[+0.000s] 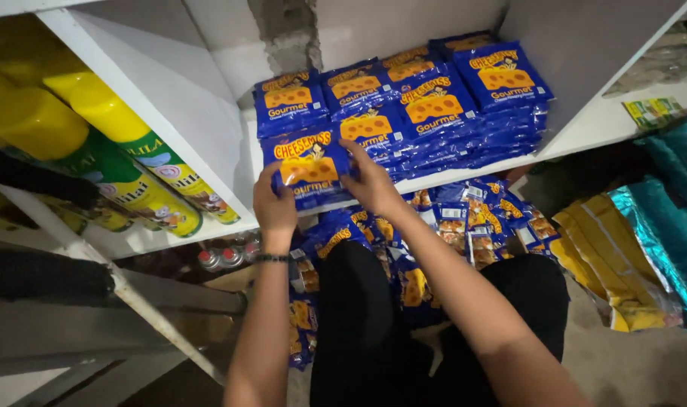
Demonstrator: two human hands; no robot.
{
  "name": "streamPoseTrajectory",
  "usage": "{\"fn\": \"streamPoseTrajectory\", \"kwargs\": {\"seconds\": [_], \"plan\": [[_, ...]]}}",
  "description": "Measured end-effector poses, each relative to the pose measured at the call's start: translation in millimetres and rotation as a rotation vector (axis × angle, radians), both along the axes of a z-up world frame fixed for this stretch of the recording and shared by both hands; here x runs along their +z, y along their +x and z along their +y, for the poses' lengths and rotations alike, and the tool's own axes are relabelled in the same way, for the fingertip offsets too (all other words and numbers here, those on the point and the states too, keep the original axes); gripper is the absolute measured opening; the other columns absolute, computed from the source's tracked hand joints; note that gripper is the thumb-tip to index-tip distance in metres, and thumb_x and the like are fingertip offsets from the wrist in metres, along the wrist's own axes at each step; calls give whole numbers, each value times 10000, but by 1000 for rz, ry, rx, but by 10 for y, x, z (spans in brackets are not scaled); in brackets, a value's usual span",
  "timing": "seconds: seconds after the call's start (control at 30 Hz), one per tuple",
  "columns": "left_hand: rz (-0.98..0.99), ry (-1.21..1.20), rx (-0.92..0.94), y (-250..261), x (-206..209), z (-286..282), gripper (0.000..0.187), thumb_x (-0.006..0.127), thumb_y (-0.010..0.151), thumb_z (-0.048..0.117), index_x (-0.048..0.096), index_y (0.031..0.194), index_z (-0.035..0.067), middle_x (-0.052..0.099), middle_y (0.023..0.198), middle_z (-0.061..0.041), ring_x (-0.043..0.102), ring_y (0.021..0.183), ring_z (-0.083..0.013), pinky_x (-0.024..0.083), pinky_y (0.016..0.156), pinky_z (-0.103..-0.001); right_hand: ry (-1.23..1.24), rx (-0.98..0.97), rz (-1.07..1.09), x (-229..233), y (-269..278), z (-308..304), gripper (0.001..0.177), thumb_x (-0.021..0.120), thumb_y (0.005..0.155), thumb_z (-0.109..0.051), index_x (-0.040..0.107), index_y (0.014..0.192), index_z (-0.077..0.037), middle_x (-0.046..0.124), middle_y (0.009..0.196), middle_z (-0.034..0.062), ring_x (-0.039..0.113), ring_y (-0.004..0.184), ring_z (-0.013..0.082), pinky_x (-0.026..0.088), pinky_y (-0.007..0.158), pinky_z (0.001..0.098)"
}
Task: Organizing and stacking snack packets on a grocery store shelf.
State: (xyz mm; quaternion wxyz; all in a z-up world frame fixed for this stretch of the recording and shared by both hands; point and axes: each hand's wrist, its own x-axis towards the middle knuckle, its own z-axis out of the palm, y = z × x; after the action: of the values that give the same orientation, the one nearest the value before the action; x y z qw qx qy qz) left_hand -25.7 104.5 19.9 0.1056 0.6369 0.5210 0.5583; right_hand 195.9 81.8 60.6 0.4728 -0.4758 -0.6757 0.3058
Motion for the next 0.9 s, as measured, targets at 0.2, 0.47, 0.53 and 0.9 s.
{"fn": "streamPoseTrajectory", "kwargs": {"seconds": [0.2,0.47,0.53,0.9], "plan": [[62,180,42,-19,-86,524,470,592,835,-90,639,1279,59,692,1205,-200,625,1142,-419,486,1005,-489,195,-59,-148,-62,-140,470,686,674,860,32,440,1491,-99,653,1287,264,641,1172,440,523,949,451],[81,65,153,-30,-68,841,468,610,824,-75,677,1270,48,690,1121,-227,625,1085,-444,484,963,-511,90,-95,-176,-104,-244,850,622,655,872,-18,469,1464,-68,671,1233,271,647,1181,428,526,984,455],[87,48,161,-42,-35,877,477,607,818,-78,674,1275,41,686,1119,-234,626,1080,-451,487,965,-514,66,-92,-173,-54,-251,895,620,649,860,-28,478,1455,-70,680,1209,265,666,1153,417,532,982,452],[207,-12,148,-242,-422,1399,424,627,825,16,675,1246,-9,679,1268,-277,613,1210,-444,472,1071,-490,29,-163,-384,-164,-303,1234,590,575,876,-83,493,1458,-25,599,1262,346,568,1179,513,449,1055,508]]}}
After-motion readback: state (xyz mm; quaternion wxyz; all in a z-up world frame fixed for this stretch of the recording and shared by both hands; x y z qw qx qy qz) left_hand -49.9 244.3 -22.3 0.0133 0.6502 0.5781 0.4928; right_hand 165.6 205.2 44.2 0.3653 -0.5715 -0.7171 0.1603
